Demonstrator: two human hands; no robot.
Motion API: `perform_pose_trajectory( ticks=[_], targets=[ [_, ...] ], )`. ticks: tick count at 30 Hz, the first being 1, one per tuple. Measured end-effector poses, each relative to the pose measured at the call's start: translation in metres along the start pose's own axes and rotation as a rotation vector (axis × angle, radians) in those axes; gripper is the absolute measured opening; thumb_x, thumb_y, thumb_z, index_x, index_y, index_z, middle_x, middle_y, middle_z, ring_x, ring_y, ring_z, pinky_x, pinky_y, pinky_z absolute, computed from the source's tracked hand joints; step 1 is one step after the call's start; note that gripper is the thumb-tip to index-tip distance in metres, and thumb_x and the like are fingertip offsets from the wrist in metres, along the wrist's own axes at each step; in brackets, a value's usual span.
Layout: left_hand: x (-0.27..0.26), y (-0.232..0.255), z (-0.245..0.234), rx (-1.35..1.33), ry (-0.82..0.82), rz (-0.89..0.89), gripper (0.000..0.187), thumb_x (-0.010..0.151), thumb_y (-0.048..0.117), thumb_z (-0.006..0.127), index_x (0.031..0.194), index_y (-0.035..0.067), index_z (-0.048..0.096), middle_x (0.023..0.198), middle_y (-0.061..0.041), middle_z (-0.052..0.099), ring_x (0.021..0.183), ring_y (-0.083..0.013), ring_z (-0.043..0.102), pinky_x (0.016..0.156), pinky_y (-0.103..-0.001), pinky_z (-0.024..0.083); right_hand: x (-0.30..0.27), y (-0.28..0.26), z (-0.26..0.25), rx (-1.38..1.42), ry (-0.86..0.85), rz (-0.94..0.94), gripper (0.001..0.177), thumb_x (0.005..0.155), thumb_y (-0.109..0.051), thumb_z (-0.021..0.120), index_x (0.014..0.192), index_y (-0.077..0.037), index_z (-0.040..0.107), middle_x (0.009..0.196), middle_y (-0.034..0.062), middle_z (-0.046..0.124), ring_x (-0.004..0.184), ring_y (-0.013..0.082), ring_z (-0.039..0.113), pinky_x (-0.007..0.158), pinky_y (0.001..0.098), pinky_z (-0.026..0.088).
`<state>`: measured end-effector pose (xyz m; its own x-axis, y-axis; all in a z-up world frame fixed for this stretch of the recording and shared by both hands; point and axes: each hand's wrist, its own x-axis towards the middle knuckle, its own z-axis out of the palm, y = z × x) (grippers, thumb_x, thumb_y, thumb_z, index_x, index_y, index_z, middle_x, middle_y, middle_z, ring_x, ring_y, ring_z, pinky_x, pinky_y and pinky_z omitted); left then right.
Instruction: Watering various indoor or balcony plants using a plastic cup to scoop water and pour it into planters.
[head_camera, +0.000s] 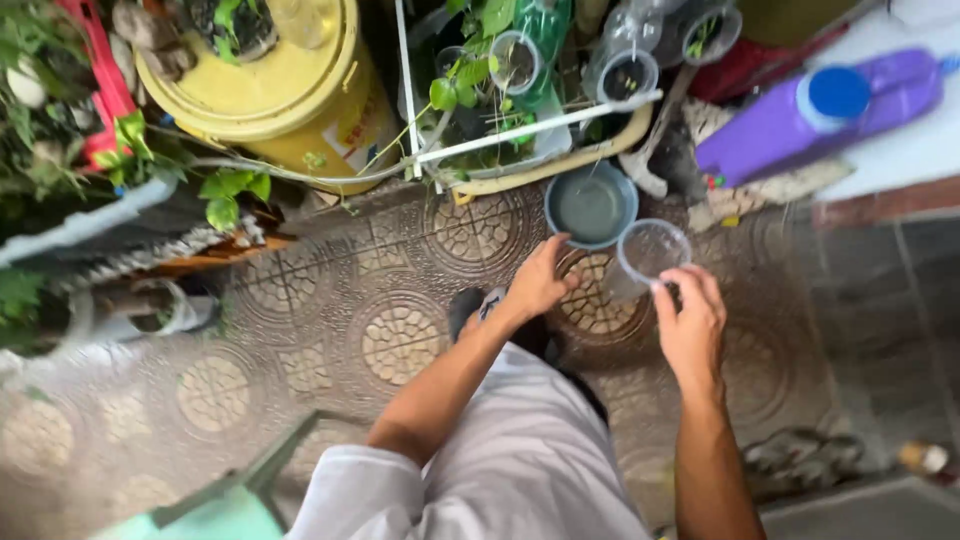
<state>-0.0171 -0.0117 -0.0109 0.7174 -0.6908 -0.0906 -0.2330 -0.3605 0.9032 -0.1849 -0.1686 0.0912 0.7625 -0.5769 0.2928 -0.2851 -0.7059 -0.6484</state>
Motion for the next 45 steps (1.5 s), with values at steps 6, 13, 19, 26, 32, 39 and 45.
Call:
perform_pose_trajectory(
  ticks=[6, 13, 19, 26, 32, 39, 45],
  targets=[
    [0.029, -0.001, 0.030, -0.118, 0.143, -0.043, 0.073, 0.083, 0.029, 0.079, 0.144, 0.006, 0.045, 0.131, -0.022, 0.061, 0.120, -0.0348, 0.064, 0.102, -0.042, 0.051, 0.052, 0.049, 0.014, -0.041, -0.135, -0.148, 0.021, 0.093, -0.013, 0.076, 0.110, -0.003, 0.070, 0.121, 0.0200, 0.064, 0.111, 0.0393, 0.064, 0.096, 0.0459, 0.052],
    [0.083, -0.015, 0.052, -0.226, 0.235, -0.310, 0.081, 0.078, 0.028, 0.079, 0.148, 0.007, 0.042, 0.130, -0.020, 0.062, 0.113, -0.0336, 0.067, 0.097, -0.040, 0.053, 0.113, 0.081, 0.018, -0.132, -0.359, -0.182, 0.023, 0.091, -0.017, 0.075, 0.111, -0.006, 0.069, 0.120, 0.0210, 0.061, 0.108, 0.0410, 0.063, 0.090, 0.0466, 0.051],
    [0.128, -0.011, 0.046, -0.163, 0.367, -0.320, 0.081, 0.082, 0.027, 0.080, 0.149, 0.006, 0.040, 0.131, -0.023, 0.062, 0.120, -0.0356, 0.062, 0.101, -0.042, 0.049, 0.159, 0.109, 0.033, -0.176, -0.483, -0.290, 0.022, 0.090, -0.018, 0.075, 0.109, -0.007, 0.069, 0.117, 0.0193, 0.061, 0.105, 0.0405, 0.063, 0.088, 0.0473, 0.052],
    [0.139, -0.008, 0.078, -0.290, 0.634, -0.452, 0.076, 0.084, 0.030, 0.078, 0.147, 0.007, 0.043, 0.127, -0.020, 0.064, 0.109, -0.0326, 0.068, 0.094, -0.041, 0.055, 0.202, 0.147, 0.049, -0.171, -0.636, -0.521, 0.023, 0.089, -0.019, 0.076, 0.107, -0.008, 0.069, 0.113, 0.0167, 0.063, 0.105, 0.0389, 0.063, 0.087, 0.0471, 0.052],
    [0.126, -0.014, 0.166, -0.351, 0.964, -0.559, 0.071, 0.085, 0.028, 0.078, 0.144, 0.006, 0.045, 0.119, -0.017, 0.066, 0.099, -0.0290, 0.067, 0.087, -0.040, 0.055, 0.232, 0.194, 0.052, -0.193, -0.878, -0.711, 0.022, 0.089, -0.020, 0.075, 0.106, -0.008, 0.068, 0.109, 0.0152, 0.062, 0.103, 0.0368, 0.062, 0.083, 0.0477, 0.052],
    [0.115, 0.004, 0.261, -0.494, 1.056, -0.665, 0.068, 0.086, 0.023, 0.078, 0.144, 0.006, 0.048, 0.112, -0.016, 0.068, 0.100, -0.0280, 0.067, 0.088, -0.040, 0.054, 0.242, 0.240, 0.080, -0.272, -1.093, -0.802, 0.019, 0.089, -0.019, 0.073, 0.104, -0.008, 0.066, 0.108, 0.0138, 0.062, 0.103, 0.0359, 0.062, 0.082, 0.0480, 0.053],
    [0.107, -0.028, 0.298, -0.554, 1.119, -0.743, 0.069, 0.087, 0.026, 0.078, 0.145, 0.005, 0.048, 0.118, -0.016, 0.069, 0.106, -0.0275, 0.068, 0.093, -0.038, 0.054, 0.224, 0.313, 0.158, -0.350, -1.178, -0.863, 0.020, 0.090, -0.018, 0.072, 0.105, -0.007, 0.065, 0.110, 0.0156, 0.061, 0.104, 0.0372, 0.061, 0.083, 0.0486, 0.053]
  ],
)
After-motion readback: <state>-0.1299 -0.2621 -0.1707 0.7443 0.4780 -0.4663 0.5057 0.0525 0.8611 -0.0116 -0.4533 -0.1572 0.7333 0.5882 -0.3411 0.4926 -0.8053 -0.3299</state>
